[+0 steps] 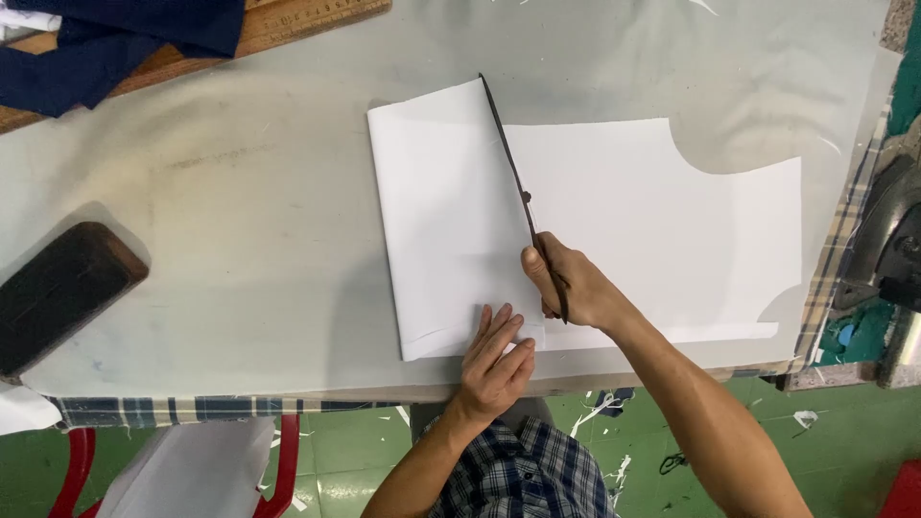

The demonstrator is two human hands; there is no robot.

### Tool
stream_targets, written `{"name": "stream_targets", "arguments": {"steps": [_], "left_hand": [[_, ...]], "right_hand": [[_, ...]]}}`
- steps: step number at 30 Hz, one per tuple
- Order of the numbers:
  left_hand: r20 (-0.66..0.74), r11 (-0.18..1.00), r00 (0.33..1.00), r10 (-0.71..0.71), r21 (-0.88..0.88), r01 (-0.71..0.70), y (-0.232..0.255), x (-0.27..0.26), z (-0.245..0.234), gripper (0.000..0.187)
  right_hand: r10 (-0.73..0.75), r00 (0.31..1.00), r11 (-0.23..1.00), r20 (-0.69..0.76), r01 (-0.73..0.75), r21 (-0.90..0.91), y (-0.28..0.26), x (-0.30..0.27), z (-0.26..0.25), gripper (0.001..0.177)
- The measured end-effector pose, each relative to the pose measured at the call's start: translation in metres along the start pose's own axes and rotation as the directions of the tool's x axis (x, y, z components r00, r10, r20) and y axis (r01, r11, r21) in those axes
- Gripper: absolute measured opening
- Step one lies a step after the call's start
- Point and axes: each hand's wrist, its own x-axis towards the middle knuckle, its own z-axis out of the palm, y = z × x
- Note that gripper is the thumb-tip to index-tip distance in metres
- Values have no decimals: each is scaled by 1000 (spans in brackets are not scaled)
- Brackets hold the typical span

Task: The person cuts a large piece of white fabric using shears, then measures and marks it with a ruler and chalk. They fold the fabric, iron it with a steam iron, and trim the edges to create a finished strip.

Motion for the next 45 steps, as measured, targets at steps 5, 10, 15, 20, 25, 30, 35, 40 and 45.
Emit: {"name": "stream_targets", "arguments": {"steps": [5, 10, 15, 20, 25, 30, 35, 40, 45], "left_hand": [[27, 1000, 1000, -6, 23, 5, -1, -1, 1, 16], [68, 999, 998, -9, 50, 6, 0, 7, 5, 16], [82, 999, 997, -6, 54, 1, 0, 1, 8, 14], [189, 995, 982, 5, 98, -24, 1, -1, 3, 11], [197, 991, 980, 4, 129, -30, 0, -5, 4, 11], [200, 987, 980, 3, 158, -36, 0, -6, 4, 10], [217, 986, 976, -21, 168, -16, 2, -6, 4, 10], [217, 988, 976, -23, 156, -11, 2, -5, 4, 10], [217, 987, 976, -34, 163, -2, 2, -5, 3, 10]], "right_hand": [[-32, 997, 998, -65, 36, 54, 10, -6, -2, 70], [-41, 933, 992, -358, 79, 94, 31, -50, -4, 65], [7, 972, 997, -234, 12, 76, 104, -119, 5, 66], [-11, 997, 994, 70, 3, 107, 182, -180, 31, 77], [33, 948, 993, 317, -67, 99, 235, -228, 59, 71], [124, 883, 938, 452, -253, 237, 216, -224, 49, 81], [-59, 989, 929, 139, 3, 371, 213, -212, 71, 76], [96, 952, 928, 291, -191, 319, 220, -238, 89, 91], [75, 927, 895, 367, -225, 385, 214, -234, 102, 70]]}}
